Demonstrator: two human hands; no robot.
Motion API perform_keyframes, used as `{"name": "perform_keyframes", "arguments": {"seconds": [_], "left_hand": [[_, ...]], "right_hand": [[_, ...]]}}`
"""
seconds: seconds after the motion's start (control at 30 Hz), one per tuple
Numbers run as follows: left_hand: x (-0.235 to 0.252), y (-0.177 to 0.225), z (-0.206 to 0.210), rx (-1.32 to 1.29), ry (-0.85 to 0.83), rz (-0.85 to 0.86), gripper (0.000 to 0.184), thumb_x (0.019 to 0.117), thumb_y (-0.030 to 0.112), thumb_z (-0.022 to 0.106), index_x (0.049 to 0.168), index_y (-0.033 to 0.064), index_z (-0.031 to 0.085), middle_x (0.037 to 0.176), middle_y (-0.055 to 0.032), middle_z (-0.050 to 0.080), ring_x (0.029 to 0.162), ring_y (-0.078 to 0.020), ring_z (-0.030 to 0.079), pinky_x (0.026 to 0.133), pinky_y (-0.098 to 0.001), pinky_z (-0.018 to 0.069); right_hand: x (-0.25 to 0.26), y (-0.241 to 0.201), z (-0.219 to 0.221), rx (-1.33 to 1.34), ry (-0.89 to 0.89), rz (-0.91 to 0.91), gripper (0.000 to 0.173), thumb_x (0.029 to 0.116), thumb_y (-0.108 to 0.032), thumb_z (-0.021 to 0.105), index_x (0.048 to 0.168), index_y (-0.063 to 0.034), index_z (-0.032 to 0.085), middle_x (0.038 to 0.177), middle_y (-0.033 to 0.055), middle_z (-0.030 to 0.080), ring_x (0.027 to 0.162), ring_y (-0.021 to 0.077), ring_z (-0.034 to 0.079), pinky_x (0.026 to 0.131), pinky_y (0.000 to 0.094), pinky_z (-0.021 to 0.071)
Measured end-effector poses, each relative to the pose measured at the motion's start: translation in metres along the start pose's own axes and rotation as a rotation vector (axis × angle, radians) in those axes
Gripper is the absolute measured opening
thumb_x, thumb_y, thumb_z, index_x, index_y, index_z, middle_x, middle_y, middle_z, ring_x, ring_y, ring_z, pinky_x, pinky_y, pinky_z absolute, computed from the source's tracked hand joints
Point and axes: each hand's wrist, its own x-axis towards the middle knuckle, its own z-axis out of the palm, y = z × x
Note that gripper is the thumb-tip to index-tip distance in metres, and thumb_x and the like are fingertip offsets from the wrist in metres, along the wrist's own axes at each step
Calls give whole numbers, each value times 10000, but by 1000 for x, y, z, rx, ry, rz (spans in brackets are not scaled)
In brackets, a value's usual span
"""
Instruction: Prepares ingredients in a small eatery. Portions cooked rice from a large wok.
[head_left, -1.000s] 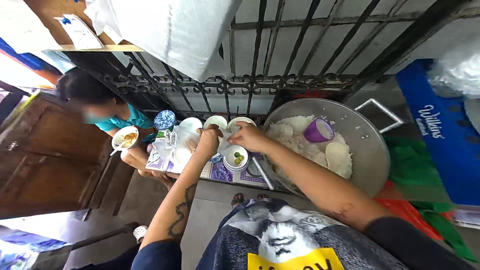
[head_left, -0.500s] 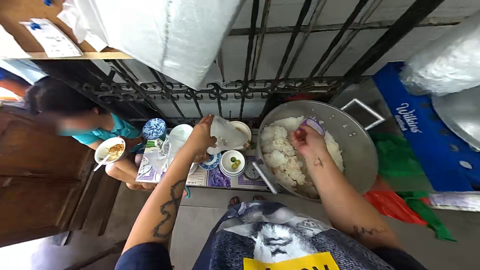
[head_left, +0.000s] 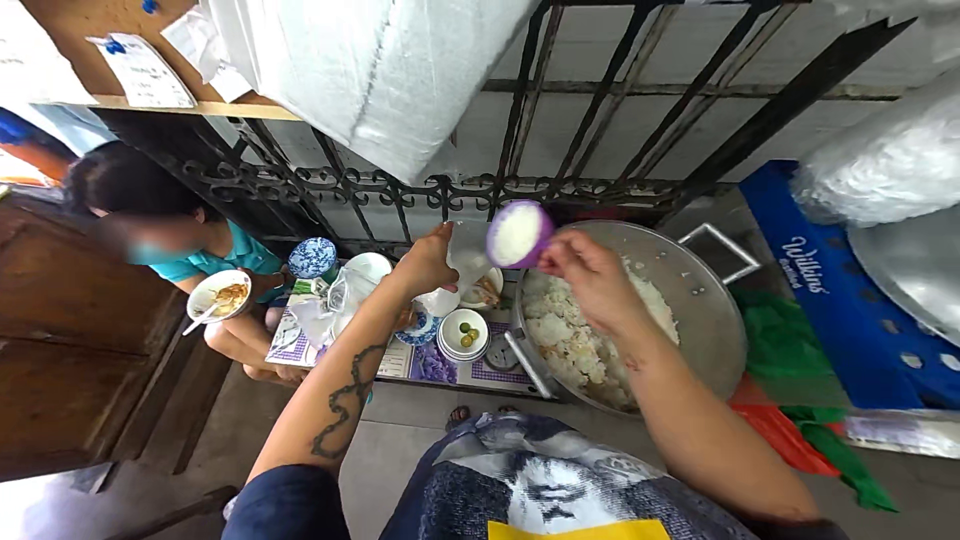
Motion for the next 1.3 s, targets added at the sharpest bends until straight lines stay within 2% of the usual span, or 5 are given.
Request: {"name": "perform_keyframes", "arguments": {"seconds": [0.3,0.63,0.8,1.0,1.3], "left_hand": [[-13,-18,4,-117,107,79,989,750,-162,770,1579,-67,238,1621,-297,260,1278,-417,573,930,-505,568],[-46,10,-18,-171,171,122,968,775,-187,742,1596,-4,264,1632,-254,262,1096,-362,673,778,-456,614],[-71,29,-21,-171,207,153,831,822,-177,704,1558,11,366,1599,-227,337,854,-237,706,677,-364,609],[-100,58,-23,-110,308,278,622,870,-131,680,1455,-12,506,1456,-210,515,732,-166,690,653,-316,604],[-162,-21,-13,-184,678,469,931,785,495,822,1487,30,423,1581,-101,381,1293,-153,561,939,-328,574]], "right_hand": [[32,-6,91,-936,-604,-249,259,1019,-2,526,1200,5,711,1322,251,596,1245,445,556,988,558,493],[-34,58,-34,-87,304,-281,338,1090,-212,420,1151,64,605,1081,60,653,982,51,660,923,283,566],[-24,121,-83,-667,104,68,359,1080,-159,484,1229,131,632,1277,358,606,1173,503,612,1019,627,454],[-24,4,14,-153,-97,-107,1265,676,-199,951,1613,4,126,1384,268,502,901,269,688,713,401,608],[1,-102,74,-159,-421,-602,119,927,-126,725,930,-18,775,868,91,698,796,126,633,727,279,509]]}}
